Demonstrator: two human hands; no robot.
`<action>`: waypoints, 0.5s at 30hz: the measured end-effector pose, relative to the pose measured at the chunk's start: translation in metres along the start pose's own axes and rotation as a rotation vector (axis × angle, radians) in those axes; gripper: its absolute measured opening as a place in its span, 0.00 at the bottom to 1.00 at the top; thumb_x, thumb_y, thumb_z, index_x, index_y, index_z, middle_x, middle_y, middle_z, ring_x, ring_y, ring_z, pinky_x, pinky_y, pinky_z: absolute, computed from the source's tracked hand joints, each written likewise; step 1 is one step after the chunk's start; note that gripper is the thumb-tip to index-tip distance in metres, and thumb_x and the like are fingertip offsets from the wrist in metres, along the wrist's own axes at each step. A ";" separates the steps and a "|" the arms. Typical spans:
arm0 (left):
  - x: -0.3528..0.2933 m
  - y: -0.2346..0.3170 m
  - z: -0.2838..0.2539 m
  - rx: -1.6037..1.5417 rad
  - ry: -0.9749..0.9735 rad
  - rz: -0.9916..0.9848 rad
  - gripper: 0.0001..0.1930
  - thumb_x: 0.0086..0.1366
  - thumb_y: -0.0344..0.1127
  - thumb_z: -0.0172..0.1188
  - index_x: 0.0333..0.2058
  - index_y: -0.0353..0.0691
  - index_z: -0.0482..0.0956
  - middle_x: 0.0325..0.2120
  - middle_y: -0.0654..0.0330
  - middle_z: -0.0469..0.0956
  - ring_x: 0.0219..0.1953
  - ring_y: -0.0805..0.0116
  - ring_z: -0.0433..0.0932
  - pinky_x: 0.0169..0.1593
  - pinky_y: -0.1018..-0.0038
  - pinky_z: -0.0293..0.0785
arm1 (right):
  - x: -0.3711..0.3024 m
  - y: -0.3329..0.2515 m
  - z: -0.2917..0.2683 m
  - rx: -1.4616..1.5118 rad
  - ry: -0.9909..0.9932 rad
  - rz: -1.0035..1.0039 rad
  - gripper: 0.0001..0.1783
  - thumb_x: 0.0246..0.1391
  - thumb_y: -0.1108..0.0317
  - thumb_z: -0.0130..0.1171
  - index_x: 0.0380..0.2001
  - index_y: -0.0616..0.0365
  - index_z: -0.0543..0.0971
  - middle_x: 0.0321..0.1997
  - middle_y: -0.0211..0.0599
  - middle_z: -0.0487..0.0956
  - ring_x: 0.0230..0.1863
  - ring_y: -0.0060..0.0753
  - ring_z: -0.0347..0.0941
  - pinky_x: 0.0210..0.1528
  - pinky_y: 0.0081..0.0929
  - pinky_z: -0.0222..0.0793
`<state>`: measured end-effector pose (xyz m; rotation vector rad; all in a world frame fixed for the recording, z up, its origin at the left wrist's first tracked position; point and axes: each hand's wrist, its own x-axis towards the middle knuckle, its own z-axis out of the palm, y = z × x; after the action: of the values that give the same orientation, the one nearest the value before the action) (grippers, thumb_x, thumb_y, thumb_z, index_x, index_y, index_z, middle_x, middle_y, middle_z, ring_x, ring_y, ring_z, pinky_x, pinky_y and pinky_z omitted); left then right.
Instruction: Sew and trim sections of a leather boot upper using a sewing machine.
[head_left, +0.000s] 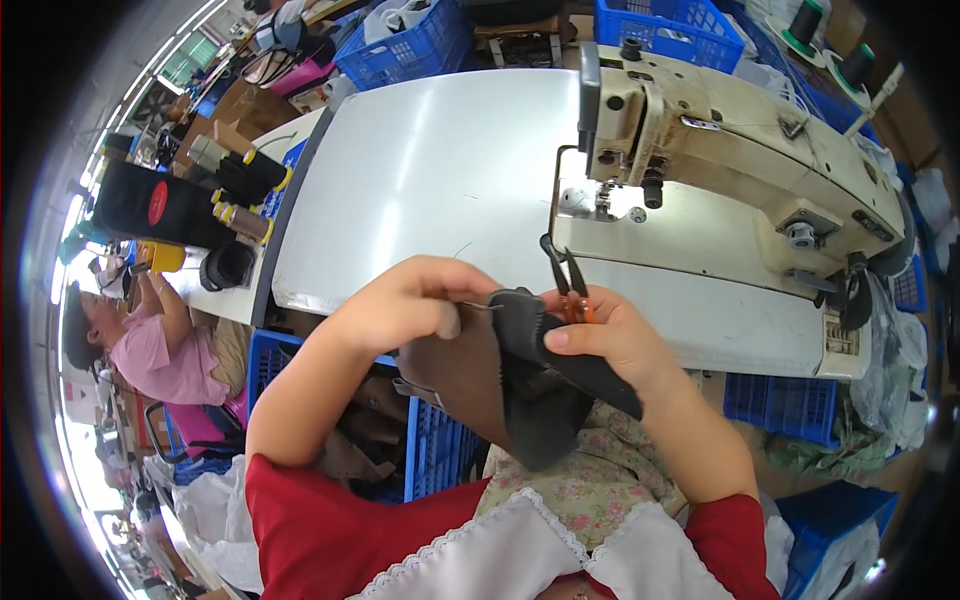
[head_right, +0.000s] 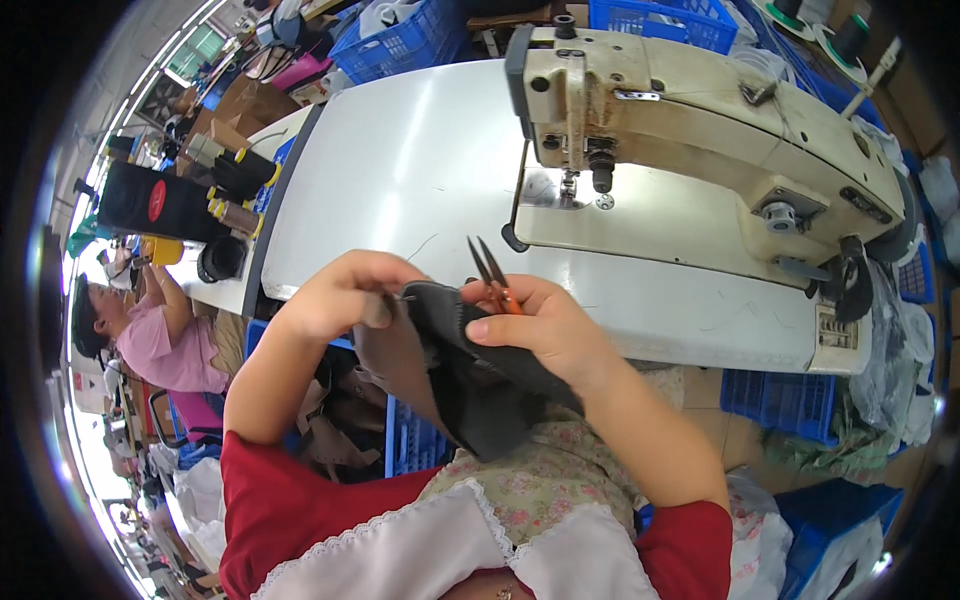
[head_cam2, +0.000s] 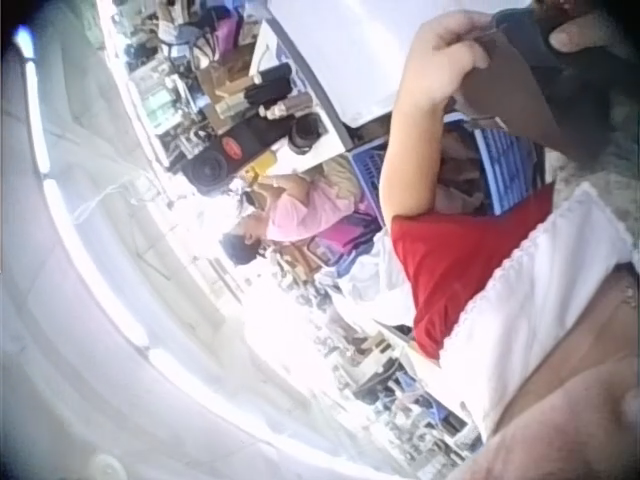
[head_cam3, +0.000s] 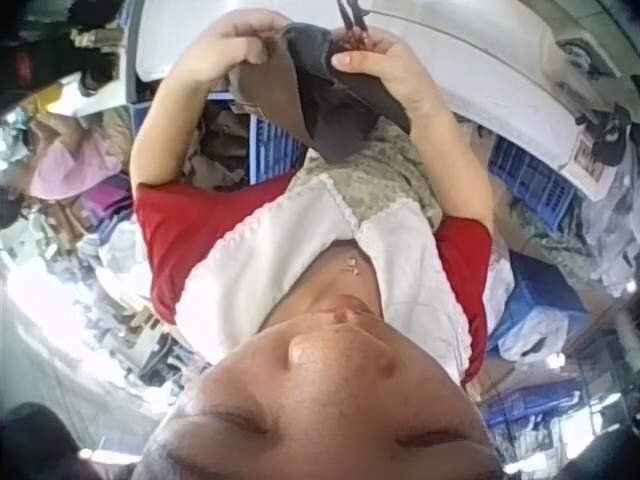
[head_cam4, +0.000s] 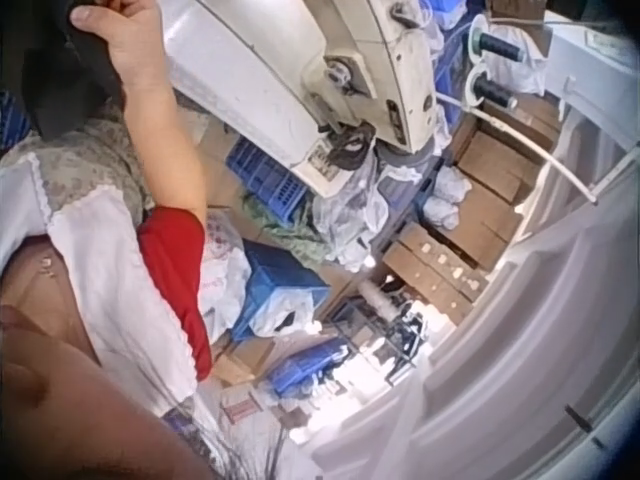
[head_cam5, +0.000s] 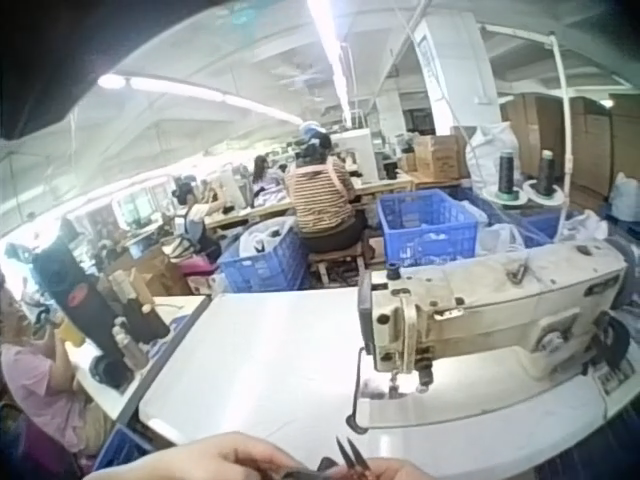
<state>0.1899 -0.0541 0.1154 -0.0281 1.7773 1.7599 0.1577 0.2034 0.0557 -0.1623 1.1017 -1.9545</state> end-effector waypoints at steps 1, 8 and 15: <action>-0.007 0.006 0.005 0.142 0.049 0.100 0.27 0.46 0.25 0.56 0.50 0.28 0.76 0.41 0.53 0.82 0.43 0.64 0.80 0.47 0.71 0.75 | 0.000 0.000 0.005 0.071 -0.008 -0.008 0.21 0.49 0.76 0.67 0.49 0.64 0.78 0.42 0.34 0.81 0.41 0.21 0.77 0.47 0.20 0.74; -0.027 0.038 0.045 1.091 0.460 0.265 0.36 0.47 0.43 0.67 0.55 0.38 0.70 0.39 0.42 0.79 0.46 0.46 0.79 0.49 0.62 0.75 | 0.006 0.005 0.029 0.266 -0.003 -0.031 0.19 0.54 0.72 0.65 0.49 0.63 0.77 0.40 0.30 0.80 0.38 0.19 0.77 0.44 0.19 0.74; 0.052 0.032 0.001 0.858 0.185 0.042 0.24 0.60 0.45 0.49 0.46 0.30 0.74 0.40 0.39 0.77 0.46 0.47 0.76 0.53 0.61 0.68 | 0.015 0.006 -0.036 -0.176 0.332 -0.130 0.17 0.58 0.65 0.62 0.48 0.60 0.79 0.37 0.29 0.78 0.32 0.18 0.71 0.35 0.19 0.70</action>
<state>0.1346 -0.0289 0.1216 0.2075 2.5404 0.9144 0.1354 0.2140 0.0252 -0.0022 1.5138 -2.0455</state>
